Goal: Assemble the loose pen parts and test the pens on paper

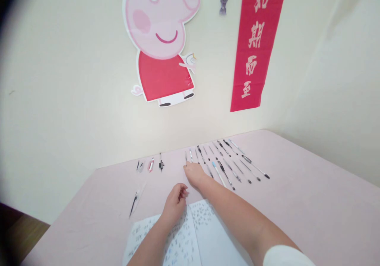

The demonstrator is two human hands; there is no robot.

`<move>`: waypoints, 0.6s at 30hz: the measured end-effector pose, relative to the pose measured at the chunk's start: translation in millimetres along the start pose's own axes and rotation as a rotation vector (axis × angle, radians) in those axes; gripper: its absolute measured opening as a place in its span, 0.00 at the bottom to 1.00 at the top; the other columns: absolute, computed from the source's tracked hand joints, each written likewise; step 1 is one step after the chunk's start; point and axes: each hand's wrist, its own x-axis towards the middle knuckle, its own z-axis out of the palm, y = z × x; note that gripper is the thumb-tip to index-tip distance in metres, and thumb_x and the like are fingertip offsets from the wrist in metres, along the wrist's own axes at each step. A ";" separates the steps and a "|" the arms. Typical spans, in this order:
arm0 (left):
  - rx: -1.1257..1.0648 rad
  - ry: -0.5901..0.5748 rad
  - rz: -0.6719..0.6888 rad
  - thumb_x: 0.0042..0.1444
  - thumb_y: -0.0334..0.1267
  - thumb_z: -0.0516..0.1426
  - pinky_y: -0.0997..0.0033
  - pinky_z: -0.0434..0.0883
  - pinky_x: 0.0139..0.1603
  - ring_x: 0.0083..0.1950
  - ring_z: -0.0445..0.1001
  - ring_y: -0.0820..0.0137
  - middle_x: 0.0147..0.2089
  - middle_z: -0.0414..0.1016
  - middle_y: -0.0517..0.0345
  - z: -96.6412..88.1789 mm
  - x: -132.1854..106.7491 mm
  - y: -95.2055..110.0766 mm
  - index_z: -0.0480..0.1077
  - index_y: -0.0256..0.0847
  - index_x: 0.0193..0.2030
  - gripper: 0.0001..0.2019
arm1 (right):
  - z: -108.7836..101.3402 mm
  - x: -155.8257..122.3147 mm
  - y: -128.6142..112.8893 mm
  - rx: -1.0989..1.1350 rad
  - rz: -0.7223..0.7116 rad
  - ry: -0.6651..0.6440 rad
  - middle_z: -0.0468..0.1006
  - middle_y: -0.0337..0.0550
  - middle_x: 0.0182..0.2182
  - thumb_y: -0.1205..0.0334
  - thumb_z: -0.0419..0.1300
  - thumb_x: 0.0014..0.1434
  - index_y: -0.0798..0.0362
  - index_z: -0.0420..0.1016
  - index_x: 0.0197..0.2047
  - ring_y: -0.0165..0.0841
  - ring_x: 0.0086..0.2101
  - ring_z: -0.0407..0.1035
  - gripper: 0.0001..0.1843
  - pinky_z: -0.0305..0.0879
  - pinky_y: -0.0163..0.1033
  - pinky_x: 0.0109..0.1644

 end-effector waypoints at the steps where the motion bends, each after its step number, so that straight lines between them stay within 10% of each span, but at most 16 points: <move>1: 0.001 0.002 0.000 0.38 0.16 0.44 0.72 0.63 0.38 0.34 0.66 0.72 0.32 0.66 0.61 0.1 0.0 -0.3 0.62 0.41 0.38 0.22 | 0.2 0.1 -0.3 -0.001 0.007 0.000 0.72 0.54 0.40 0.73 0.45 0.59 0.58 0.70 0.44 0.38 0.38 0.70 0.15 0.63 0.40 0.37; 18: 0.043 0.005 0.008 0.37 0.17 0.44 0.72 0.62 0.37 0.34 0.64 0.71 0.31 0.65 0.61 -1.2 0.0 3.6 0.62 0.41 0.33 0.18 | -8.5 -63.9 -24.6 0.162 0.110 0.057 0.73 0.47 0.34 0.65 0.46 0.61 0.56 0.70 0.35 0.34 0.36 0.67 0.12 0.56 0.36 0.37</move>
